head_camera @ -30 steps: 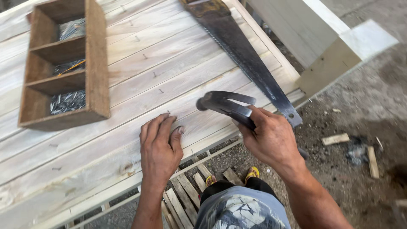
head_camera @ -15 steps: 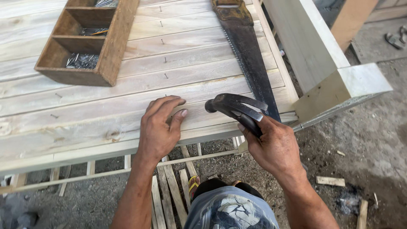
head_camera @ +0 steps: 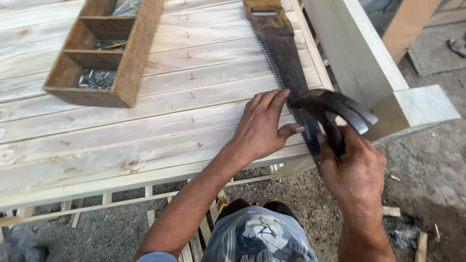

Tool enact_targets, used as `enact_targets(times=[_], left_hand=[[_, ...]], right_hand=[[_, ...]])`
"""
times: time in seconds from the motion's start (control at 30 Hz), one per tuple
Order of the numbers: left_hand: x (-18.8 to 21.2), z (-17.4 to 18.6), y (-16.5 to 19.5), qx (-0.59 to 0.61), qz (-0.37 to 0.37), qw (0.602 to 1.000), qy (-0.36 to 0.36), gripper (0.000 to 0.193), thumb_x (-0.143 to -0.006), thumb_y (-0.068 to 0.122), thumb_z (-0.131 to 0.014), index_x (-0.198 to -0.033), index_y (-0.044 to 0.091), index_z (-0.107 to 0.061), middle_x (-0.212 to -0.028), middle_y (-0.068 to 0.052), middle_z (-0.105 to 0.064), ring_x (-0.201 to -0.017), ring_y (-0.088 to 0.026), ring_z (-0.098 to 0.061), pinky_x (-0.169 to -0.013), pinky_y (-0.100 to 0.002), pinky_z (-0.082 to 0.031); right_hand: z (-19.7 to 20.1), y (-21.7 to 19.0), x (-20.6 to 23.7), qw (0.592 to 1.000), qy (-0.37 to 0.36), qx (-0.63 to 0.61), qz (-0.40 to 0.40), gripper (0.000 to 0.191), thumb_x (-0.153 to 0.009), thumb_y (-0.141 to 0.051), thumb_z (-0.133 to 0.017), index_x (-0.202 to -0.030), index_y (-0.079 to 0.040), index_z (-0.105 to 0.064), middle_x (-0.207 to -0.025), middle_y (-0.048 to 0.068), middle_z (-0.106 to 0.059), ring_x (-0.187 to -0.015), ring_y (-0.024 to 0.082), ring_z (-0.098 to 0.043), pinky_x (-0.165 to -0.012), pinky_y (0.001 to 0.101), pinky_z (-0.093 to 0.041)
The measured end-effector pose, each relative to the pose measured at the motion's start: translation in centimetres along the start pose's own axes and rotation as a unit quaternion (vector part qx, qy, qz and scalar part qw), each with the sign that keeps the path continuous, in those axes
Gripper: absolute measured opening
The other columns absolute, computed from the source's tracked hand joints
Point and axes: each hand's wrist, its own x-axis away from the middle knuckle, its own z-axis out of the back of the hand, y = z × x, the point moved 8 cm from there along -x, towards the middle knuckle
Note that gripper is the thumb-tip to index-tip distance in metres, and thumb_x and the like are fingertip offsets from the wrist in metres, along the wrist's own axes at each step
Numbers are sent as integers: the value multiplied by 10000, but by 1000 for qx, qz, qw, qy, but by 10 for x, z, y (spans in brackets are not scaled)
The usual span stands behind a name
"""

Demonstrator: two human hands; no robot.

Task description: The person takes nails from a wooden compartment box and hammers them into a slatted wooden frame on the workbench, driving nails at different spots across the slats. They repeatedly pick nails one at a time, position them on the wood, and strike them with a claw hammer.

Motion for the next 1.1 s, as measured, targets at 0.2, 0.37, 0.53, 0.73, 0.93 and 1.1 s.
enact_targets(times=[0.2, 0.37, 0.53, 0.73, 0.93, 1.1], left_hand=[[3, -57, 50, -79, -151, 979, -115, 1008, -658, 628, -858, -1352, -21, -521, -1540, -329, -401, -1456, -499, -311, -1171, -690, -200], [19, -76, 82, -53, -259, 947, -180, 782, -722, 490, -846, -1246, -49, -630, -1326, -258, -553, -1378, -398, -443, -1237, -638, -221], [27, -75, 77, -50, -290, 920, -259, 573, -861, 551, -731, -942, -16, -751, -1027, -177, -687, -1191, -347, -581, -1196, -475, -410], [30, -50, 69, -6, -295, 933, -204, 482, -898, 475, -669, -787, 12, -741, -895, -120, -628, -873, -266, -618, -899, -448, -499], [46, -43, 61, -43, -289, 932, -213, 426, -857, 419, -686, -704, 22, -721, -866, -90, -574, -819, -235, -600, -864, -446, -523], [48, -36, 41, -113, -243, 927, -261, 393, -835, 377, -688, -835, -14, -724, -866, -104, -551, -750, -236, -572, -806, -447, -519]], right_hand=[[17, -3, -10, 998, 50, -14, -36, 181, -935, -157, -774, -1046, -19, -732, -800, 163, -743, -665, 262, -741, -632, 413, -597], [23, -10, -10, 999, 51, -6, -4, 198, -920, -188, -793, -1032, -29, -756, -790, 144, -736, -660, 262, -742, -595, 402, -592], [27, -12, -7, 995, 49, -84, 3, 176, -939, -182, -814, -996, -32, -741, -702, 93, -700, -580, 173, -691, -495, 343, -525], [24, -13, -10, 994, 31, -99, 15, 173, -945, -176, -829, -926, -46, -717, -630, 63, -659, -521, 122, -626, -435, 314, -453], [19, -11, -9, 993, 26, -104, 51, 185, -933, -182, -829, -918, -43, -708, -627, 61, -645, -504, 121, -597, -440, 325, -445], [6, -15, -15, 991, 12, -113, 72, 211, -948, -180, -805, -870, -37, -672, -693, 70, -652, -535, 145, -600, -473, 356, -462]])
